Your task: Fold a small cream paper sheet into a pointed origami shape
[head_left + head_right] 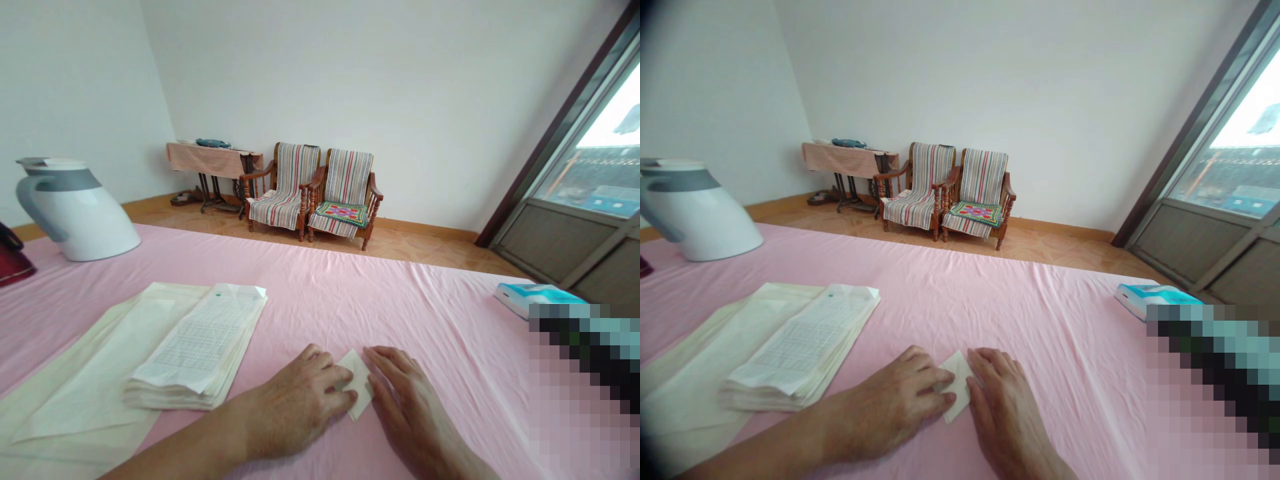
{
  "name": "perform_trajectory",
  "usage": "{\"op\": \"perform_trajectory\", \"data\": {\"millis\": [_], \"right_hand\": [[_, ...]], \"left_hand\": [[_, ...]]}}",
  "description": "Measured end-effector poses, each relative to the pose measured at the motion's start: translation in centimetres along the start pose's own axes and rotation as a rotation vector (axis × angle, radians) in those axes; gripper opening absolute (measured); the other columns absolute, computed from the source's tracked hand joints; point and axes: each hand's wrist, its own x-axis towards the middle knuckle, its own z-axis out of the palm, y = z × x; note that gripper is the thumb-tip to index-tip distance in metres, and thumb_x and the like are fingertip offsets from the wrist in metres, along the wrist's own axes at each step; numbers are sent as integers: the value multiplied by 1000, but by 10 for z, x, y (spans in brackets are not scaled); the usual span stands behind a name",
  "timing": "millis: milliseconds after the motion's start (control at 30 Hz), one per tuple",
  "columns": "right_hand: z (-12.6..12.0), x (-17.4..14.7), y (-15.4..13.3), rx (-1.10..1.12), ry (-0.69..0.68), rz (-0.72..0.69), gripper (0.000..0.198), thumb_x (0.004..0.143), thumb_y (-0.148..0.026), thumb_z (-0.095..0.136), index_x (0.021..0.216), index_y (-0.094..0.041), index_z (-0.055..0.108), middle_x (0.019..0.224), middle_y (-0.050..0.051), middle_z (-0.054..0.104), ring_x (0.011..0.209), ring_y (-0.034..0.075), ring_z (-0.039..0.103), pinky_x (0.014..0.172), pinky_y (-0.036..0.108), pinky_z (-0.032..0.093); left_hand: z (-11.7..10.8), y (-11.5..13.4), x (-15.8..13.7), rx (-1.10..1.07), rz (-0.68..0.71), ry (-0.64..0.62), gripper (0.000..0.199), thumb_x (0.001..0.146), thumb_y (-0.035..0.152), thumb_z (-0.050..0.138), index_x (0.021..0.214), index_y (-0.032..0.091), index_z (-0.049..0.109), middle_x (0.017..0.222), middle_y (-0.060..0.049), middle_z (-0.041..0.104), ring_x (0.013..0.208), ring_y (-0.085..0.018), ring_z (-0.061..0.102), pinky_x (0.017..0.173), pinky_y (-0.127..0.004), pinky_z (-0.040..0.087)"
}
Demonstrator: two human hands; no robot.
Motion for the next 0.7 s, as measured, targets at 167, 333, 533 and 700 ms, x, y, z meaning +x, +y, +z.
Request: {"op": "perform_trajectory", "data": {"millis": [167,333,533,700], "right_hand": [[-1,-2,-8,45,-33,-35,23,93,-16,41,105,-20,61,105,11,60,94,22,58,80,38,49],[9,-2,-16,-155,-109,-32,28,92,-17,45,117,-18,57,113,13,61,94,26,59,78,45,50],[20,-8,-11,-382,-40,-80,34,93,-21,43,123,-11,58,121,18,62,99,32,62,77,50,53],[27,-16,-4,-466,23,-155,41,91,-21,44,126,-6,57,125,21,62,107,31,63,80,46,56]], "left_hand": [[3,0,1,13,-13,28,9,97,25,54,99,21,62,95,-3,64,88,-19,54,82,-34,37],[6,2,-1,2,-58,36,13,98,26,52,100,21,64,113,-7,63,98,-21,56,85,-34,42],[17,5,-9,-47,-141,-14,21,102,28,43,112,24,61,143,-14,47,130,-30,44,100,-50,41],[26,10,-19,-84,-193,-65,31,99,18,46,128,23,53,151,-17,37,141,-33,31,106,-56,36]]}}
